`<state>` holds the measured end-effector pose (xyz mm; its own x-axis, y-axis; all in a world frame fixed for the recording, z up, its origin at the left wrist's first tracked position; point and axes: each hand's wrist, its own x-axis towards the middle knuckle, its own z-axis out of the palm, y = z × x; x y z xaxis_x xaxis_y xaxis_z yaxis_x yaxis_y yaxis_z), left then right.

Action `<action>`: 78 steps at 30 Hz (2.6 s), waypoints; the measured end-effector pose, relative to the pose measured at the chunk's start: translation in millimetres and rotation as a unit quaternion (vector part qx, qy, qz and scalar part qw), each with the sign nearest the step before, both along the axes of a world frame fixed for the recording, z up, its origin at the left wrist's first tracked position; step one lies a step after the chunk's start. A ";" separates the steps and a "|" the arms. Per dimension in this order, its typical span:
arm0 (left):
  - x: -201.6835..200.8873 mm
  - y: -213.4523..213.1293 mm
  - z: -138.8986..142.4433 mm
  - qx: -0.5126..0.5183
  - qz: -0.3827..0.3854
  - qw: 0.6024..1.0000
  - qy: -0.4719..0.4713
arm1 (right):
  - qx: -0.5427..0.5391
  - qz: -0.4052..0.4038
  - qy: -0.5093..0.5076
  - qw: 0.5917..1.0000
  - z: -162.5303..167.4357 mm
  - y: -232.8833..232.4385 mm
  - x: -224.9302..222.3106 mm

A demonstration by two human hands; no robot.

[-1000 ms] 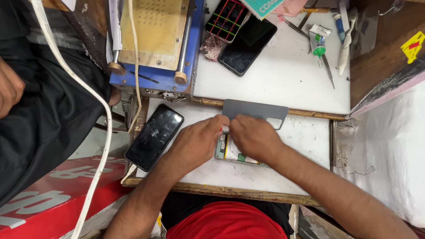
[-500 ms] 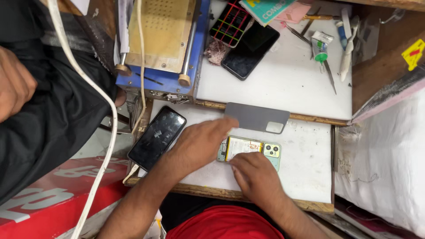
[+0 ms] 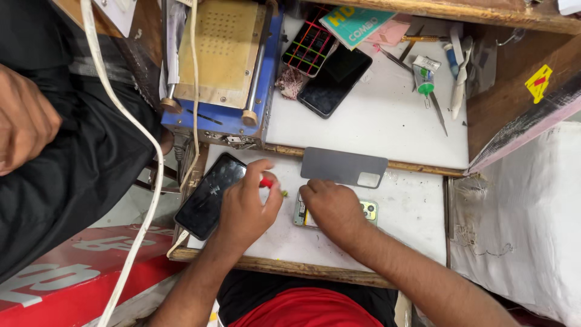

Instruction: The person uses a red-handled tool to pry and remove small components from the back of a disassembled smartphone. They lift and set aside the camera module and other internal parts on the workbench.

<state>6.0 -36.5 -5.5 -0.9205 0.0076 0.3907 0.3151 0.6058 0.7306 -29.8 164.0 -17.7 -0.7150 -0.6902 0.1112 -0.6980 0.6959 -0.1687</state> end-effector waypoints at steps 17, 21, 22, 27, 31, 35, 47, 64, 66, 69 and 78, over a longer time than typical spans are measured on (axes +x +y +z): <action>33.2 18.2 -51.7 -0.145 0.006 0.989 -0.001 | 0.050 0.018 0.006 0.999 -15.5 -4.6 -9.2; 45.9 17.3 -59.2 -0.194 -0.020 0.981 0.015 | -0.181 -0.093 -0.073 0.976 -9.2 34.9 -12.5; 47.2 17.0 -59.8 -0.200 -0.025 0.980 0.003 | -0.231 -0.089 -0.085 0.965 -5.5 49.6 -15.5; 31.7 17.1 -54.3 -0.168 -0.018 0.978 -0.126 | -0.306 -0.214 -0.160 0.914 -9.7 89.4 -12.9; -19.4 26.1 -49.1 -0.008 0.006 0.994 -0.105 | -0.347 -0.244 -0.150 0.893 -33.1 100.5 -6.7; -56.3 40.7 -44.0 -0.083 0.008 0.953 -0.292 | -0.419 -0.225 -0.080 0.876 -52.8 101.3 -5.9; -61.1 42.7 -23.6 -0.181 -0.027 0.896 -0.404 | -0.145 -0.243 -0.027 0.959 -23.3 76.3 1.6; 18.8 8.3 -21.3 0.142 -0.134 0.973 -0.122 | -0.230 -0.194 -0.070 0.951 -6.8 73.8 1.7; 18.6 9.1 -28.6 0.149 -0.137 0.977 -0.066 | -0.247 -0.194 -0.059 0.948 -2.7 72.0 -0.5; 21.9 9.4 -39.3 0.175 -0.122 0.976 -0.036 | -0.252 -0.199 -0.070 0.944 4.3 75.2 10.9; 21.9 7.1 -51.4 0.055 -0.115 0.991 0.043 | -0.293 -0.077 -0.204 0.931 3.6 47.2 75.2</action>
<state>27.9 -29.3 -56.9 -0.8623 0.1663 0.4783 0.5000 0.4288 0.7524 45.3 211.2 -14.0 -0.8659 -0.4818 0.1341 -0.3925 0.4884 -0.7794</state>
